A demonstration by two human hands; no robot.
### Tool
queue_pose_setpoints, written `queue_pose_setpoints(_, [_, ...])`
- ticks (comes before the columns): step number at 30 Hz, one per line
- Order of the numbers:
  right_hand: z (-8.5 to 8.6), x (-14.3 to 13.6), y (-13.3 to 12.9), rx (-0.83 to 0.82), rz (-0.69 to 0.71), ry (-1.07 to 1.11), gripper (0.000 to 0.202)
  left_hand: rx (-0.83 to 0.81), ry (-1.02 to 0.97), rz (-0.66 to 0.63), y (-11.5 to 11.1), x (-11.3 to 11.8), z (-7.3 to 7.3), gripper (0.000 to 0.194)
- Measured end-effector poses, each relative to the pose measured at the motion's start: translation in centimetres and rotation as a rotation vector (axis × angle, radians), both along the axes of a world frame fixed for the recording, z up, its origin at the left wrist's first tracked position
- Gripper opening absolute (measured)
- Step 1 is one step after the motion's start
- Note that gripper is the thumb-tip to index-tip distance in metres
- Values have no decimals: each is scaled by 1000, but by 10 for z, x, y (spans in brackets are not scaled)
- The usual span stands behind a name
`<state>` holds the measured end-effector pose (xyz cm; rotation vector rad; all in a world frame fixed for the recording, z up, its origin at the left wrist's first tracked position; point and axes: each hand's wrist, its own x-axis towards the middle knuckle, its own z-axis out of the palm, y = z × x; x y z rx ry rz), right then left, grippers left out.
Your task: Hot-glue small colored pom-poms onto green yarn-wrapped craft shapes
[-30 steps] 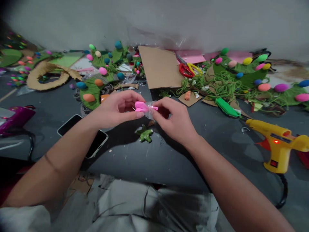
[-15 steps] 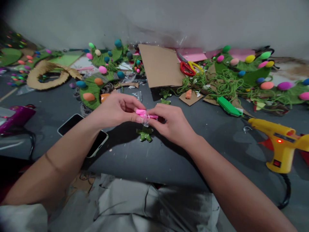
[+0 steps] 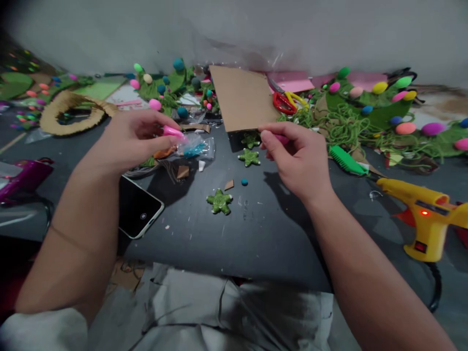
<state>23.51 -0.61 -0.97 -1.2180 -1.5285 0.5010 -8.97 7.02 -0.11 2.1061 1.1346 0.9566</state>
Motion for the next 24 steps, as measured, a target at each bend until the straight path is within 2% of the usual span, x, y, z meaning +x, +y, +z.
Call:
queue_pose_setpoints(3, [-4,0,3,-111,178,30,24,21,178,-33,3,-8,-2,23])
queue_pose_setpoints(5, [-6,-4,0,-179,249,-8,28,54,209,-52,0,-5,-1,21])
queue_pose_setpoints(8, [-6,-10,-5,-195,279,-132,35,72,136,-56,-8,10,4,16])
queue_pose_setpoints(10, [-6,-11,-6,-139,259,-209,30,64,42,-42,-16,22,8,12])
queue_pose_setpoints(14, [-7,-11,-5,-104,243,-275,16,-35,-84,-174,-29,39,15,8])
queue_pose_setpoints(16, [-8,-10,-4,-140,271,-252,20,-76,-104,-204,-32,42,16,9])
queue_pose_setpoints(24, [-15,-11,-6,-262,427,2,35,-90,-199,-163,-30,39,11,8])
